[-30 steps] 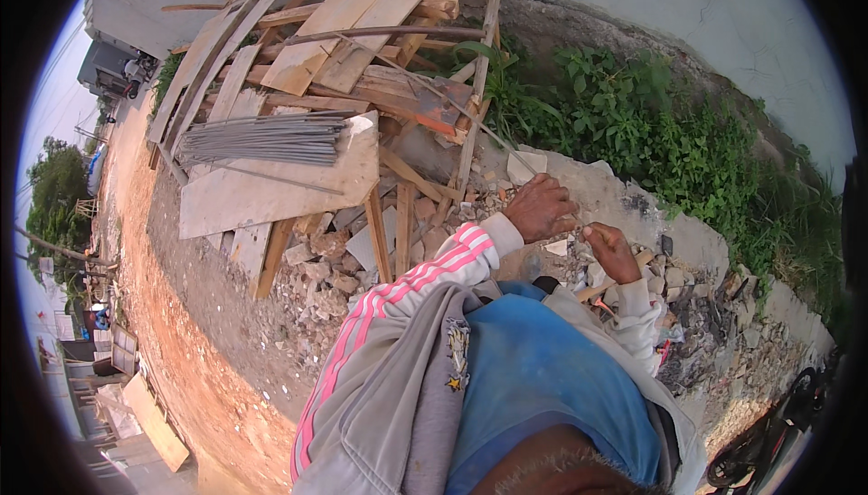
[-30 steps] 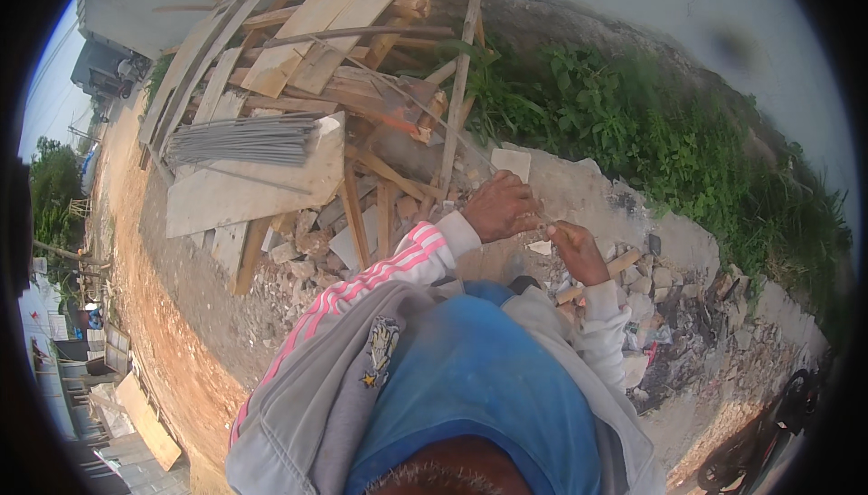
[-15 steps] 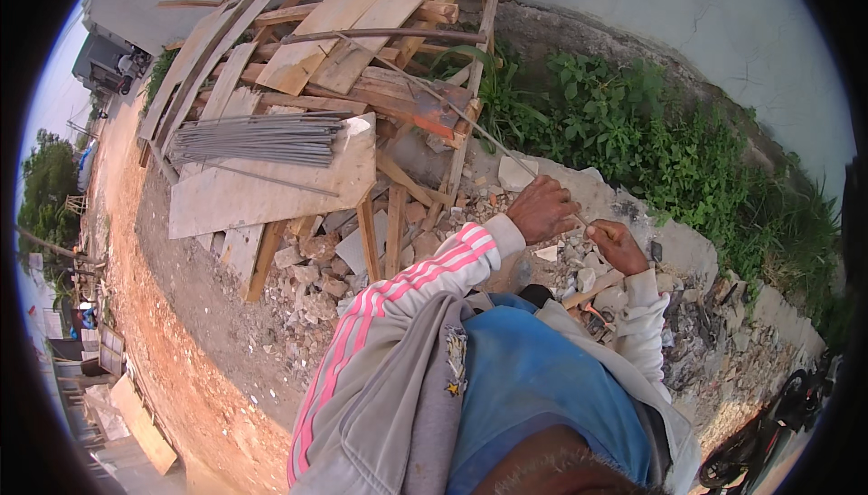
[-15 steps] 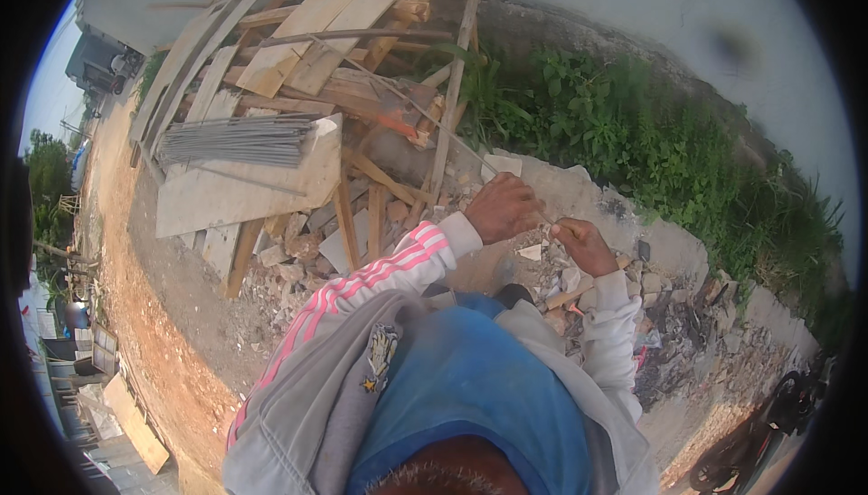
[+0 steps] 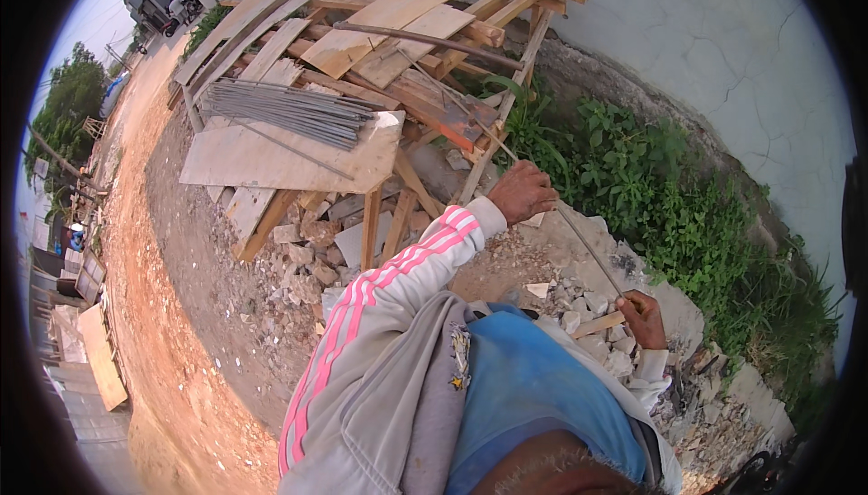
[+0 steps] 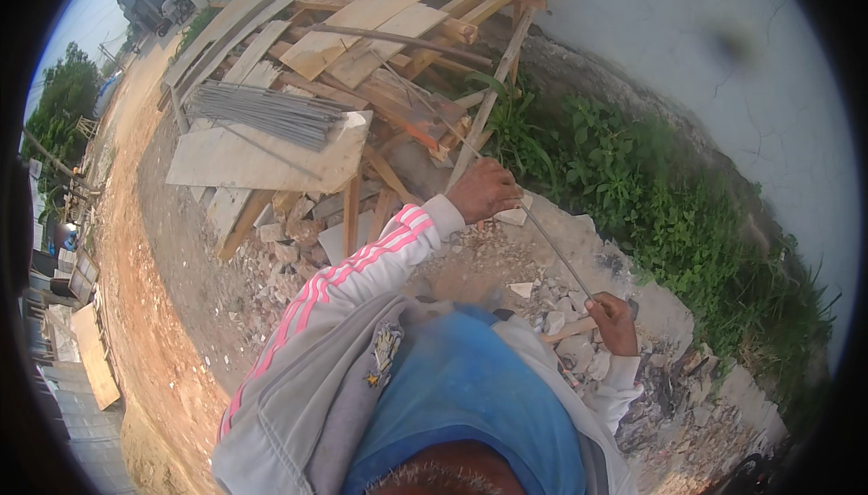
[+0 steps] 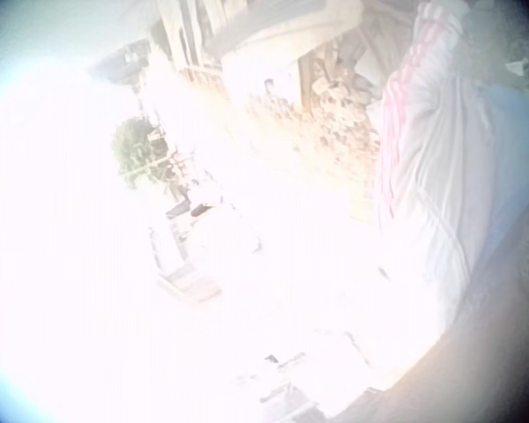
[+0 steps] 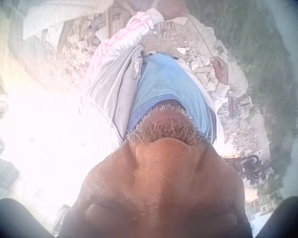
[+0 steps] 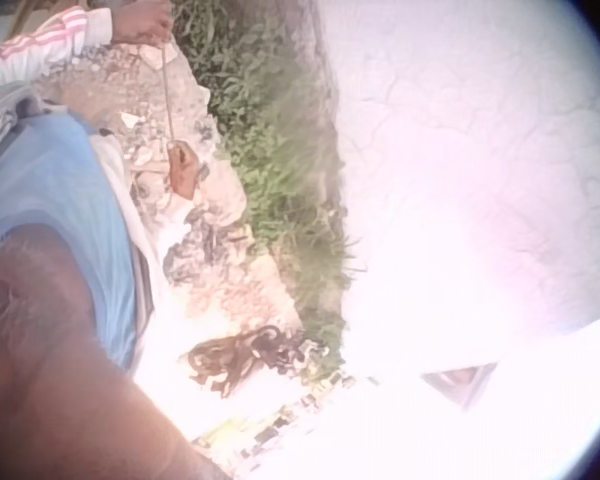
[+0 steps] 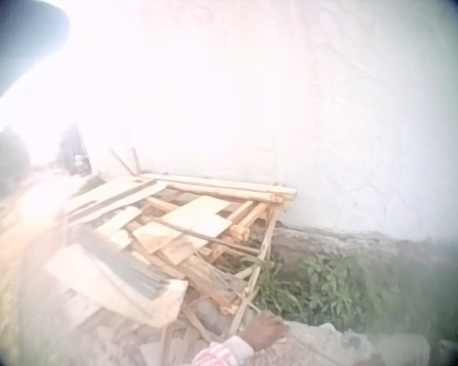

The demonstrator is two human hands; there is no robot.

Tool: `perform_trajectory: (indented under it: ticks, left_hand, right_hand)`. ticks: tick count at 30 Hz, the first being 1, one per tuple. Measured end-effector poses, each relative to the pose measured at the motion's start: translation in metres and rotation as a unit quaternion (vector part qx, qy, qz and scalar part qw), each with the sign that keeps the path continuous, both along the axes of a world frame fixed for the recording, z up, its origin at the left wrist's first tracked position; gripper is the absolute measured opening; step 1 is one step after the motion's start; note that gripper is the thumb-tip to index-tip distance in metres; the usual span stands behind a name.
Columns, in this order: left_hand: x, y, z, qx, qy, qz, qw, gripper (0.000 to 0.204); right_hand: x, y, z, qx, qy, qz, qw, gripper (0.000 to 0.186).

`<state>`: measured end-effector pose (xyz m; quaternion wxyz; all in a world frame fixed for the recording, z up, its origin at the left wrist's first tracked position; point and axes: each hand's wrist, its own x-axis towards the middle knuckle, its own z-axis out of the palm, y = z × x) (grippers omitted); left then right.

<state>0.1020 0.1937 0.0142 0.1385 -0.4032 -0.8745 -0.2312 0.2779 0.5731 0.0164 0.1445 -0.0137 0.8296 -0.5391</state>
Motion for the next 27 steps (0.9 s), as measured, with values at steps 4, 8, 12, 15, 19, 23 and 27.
perform_trajectory:
  ticks: [4,8,12,15,19,23,27]
  left_hand:
    - [0.007,0.0,0.004,0.008,0.007,0.007,1.0,0.022]
    - [0.015,-0.003,0.001,0.009,0.027,-0.004,1.0,0.022]
    - [0.018,-0.008,0.005,0.01,0.046,-0.014,0.999,0.021]
    - [0.009,-0.002,0.003,-0.016,0.001,-0.008,1.0,0.021]
    - [0.022,0.045,0.013,-0.017,-0.027,-0.05,0.998,0.021]
    - [0.043,0.08,0.008,0.003,-0.043,-0.099,0.994,0.022]
    - [0.027,0.031,0.004,-0.014,-0.019,-0.038,0.999,0.022]
  right_hand:
    - [0.003,-0.005,0.013,0.004,-0.056,0.004,0.998,0.03]
    - [0.038,-0.034,0.0,0.011,-0.01,-0.028,0.999,0.03]
    - [0.041,-0.05,0.027,0.094,0.043,-0.044,0.994,0.027]
    - [0.018,-0.028,0.025,0.119,0.031,-0.007,0.992,0.025]
    - [-0.034,-0.046,0.046,0.124,0.093,0.057,0.986,0.024]
    - [-0.054,-0.07,0.022,0.1,0.149,0.044,0.983,0.027]
    - [-0.026,-0.035,-0.01,-0.022,-0.016,0.049,0.998,0.033]
